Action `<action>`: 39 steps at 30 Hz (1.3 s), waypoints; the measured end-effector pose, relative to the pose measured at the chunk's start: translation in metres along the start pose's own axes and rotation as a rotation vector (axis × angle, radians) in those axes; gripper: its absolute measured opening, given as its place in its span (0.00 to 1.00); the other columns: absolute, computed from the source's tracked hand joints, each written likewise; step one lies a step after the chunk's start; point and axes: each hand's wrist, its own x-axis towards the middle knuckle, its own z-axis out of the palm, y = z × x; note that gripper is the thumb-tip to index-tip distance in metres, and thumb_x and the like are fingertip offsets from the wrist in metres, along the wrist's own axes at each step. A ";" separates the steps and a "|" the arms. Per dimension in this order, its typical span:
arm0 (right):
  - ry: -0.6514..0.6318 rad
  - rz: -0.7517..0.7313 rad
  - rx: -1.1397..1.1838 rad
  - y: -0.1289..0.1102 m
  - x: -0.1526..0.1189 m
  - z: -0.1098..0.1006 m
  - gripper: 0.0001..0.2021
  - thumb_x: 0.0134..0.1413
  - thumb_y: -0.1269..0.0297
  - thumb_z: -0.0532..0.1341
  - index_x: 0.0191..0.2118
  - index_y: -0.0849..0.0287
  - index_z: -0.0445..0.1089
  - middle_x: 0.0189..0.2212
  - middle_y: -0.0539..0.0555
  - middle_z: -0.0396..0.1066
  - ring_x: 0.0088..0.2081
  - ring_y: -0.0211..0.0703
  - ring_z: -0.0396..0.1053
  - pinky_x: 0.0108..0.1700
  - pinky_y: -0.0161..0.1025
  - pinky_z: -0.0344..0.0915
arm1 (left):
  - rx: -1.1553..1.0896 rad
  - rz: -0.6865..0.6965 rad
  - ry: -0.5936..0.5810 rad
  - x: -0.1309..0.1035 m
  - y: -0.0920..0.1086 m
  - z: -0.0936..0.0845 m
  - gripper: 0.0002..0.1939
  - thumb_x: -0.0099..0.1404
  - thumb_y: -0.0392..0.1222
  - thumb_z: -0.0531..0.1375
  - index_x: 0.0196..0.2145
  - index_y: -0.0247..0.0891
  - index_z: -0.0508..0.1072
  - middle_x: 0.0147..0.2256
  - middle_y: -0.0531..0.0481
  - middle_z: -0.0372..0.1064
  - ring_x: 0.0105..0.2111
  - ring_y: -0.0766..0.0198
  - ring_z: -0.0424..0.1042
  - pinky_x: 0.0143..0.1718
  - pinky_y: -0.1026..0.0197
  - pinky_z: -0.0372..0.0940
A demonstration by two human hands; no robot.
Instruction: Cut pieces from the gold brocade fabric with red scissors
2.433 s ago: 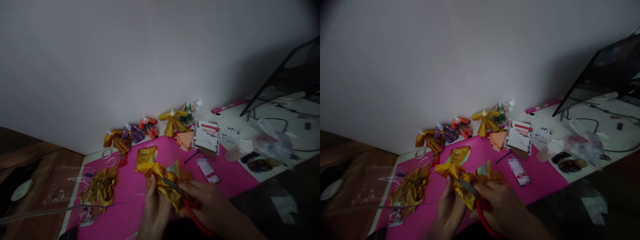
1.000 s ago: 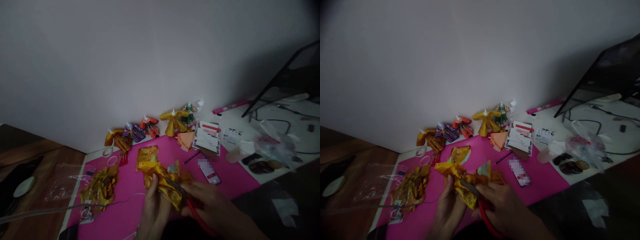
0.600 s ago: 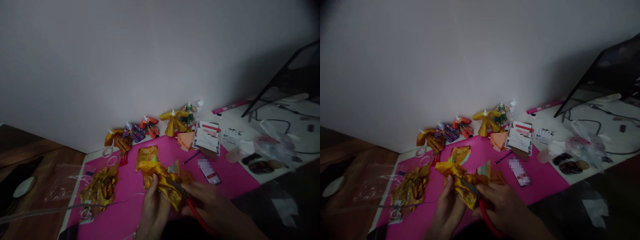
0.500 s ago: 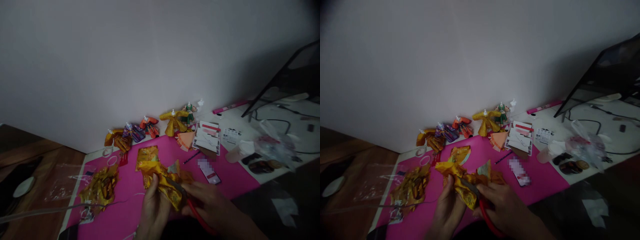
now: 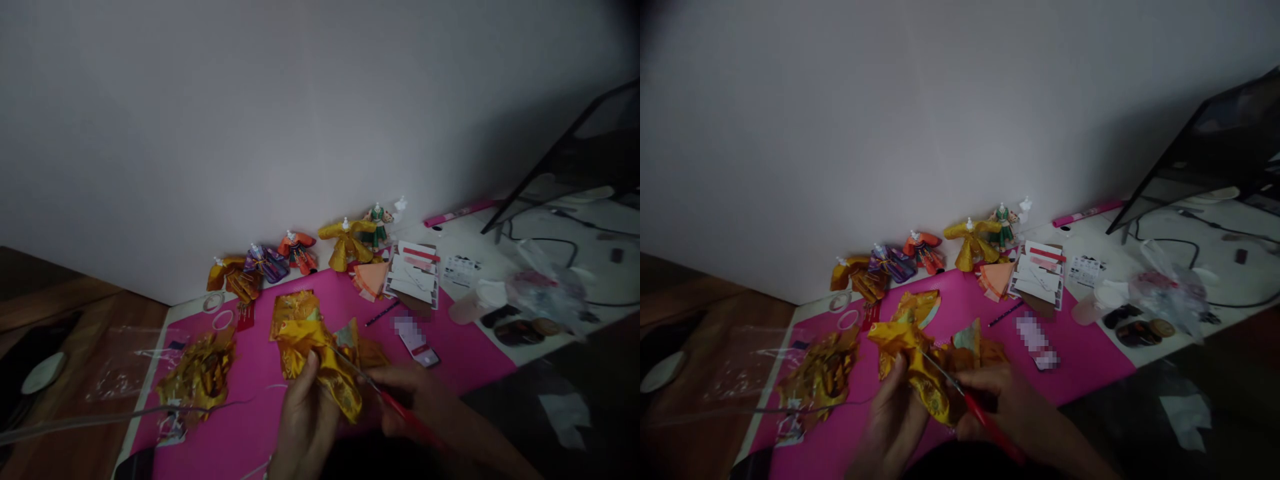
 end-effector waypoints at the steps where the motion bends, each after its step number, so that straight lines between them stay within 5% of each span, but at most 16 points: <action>1: -0.011 -0.005 0.036 0.002 0.000 0.000 0.11 0.53 0.56 0.69 0.39 0.57 0.77 0.25 0.44 0.62 0.25 0.33 0.53 0.26 0.31 0.50 | 0.009 0.002 0.014 -0.001 0.000 0.000 0.11 0.46 0.39 0.77 0.30 0.40 0.84 0.30 0.51 0.84 0.29 0.58 0.81 0.53 0.53 0.70; 10: -0.025 0.017 0.206 0.008 0.002 0.001 0.11 0.54 0.57 0.69 0.38 0.58 0.77 0.24 0.44 0.61 0.24 0.32 0.53 0.29 0.33 0.55 | 0.097 0.041 0.189 -0.003 -0.002 -0.002 0.16 0.39 0.40 0.79 0.29 0.39 0.84 0.29 0.49 0.83 0.29 0.57 0.81 0.50 0.52 0.72; 23: -0.031 0.006 0.158 0.020 -0.003 -0.002 0.18 0.53 0.57 0.70 0.49 0.57 0.76 0.20 0.42 0.60 0.20 0.31 0.51 0.21 0.30 0.48 | 0.149 0.034 0.191 -0.006 -0.003 -0.003 0.21 0.43 0.40 0.78 0.36 0.38 0.82 0.33 0.47 0.83 0.38 0.51 0.81 0.50 0.51 0.72; 35: -0.026 -0.066 0.128 0.003 0.001 -0.002 0.18 0.51 0.50 0.70 0.42 0.59 0.78 0.27 0.47 0.65 0.25 0.34 0.54 0.26 0.31 0.55 | 0.175 0.049 0.200 -0.009 -0.001 -0.005 0.19 0.42 0.40 0.78 0.34 0.38 0.82 0.32 0.48 0.82 0.35 0.53 0.81 0.48 0.52 0.73; 39: -0.027 -0.055 0.156 0.007 0.001 -0.001 0.18 0.51 0.51 0.70 0.43 0.58 0.77 0.22 0.44 0.60 0.22 0.32 0.50 0.23 0.30 0.50 | 0.174 0.058 0.220 -0.007 -0.001 -0.004 0.19 0.43 0.41 0.77 0.34 0.37 0.82 0.32 0.47 0.82 0.36 0.53 0.81 0.47 0.51 0.73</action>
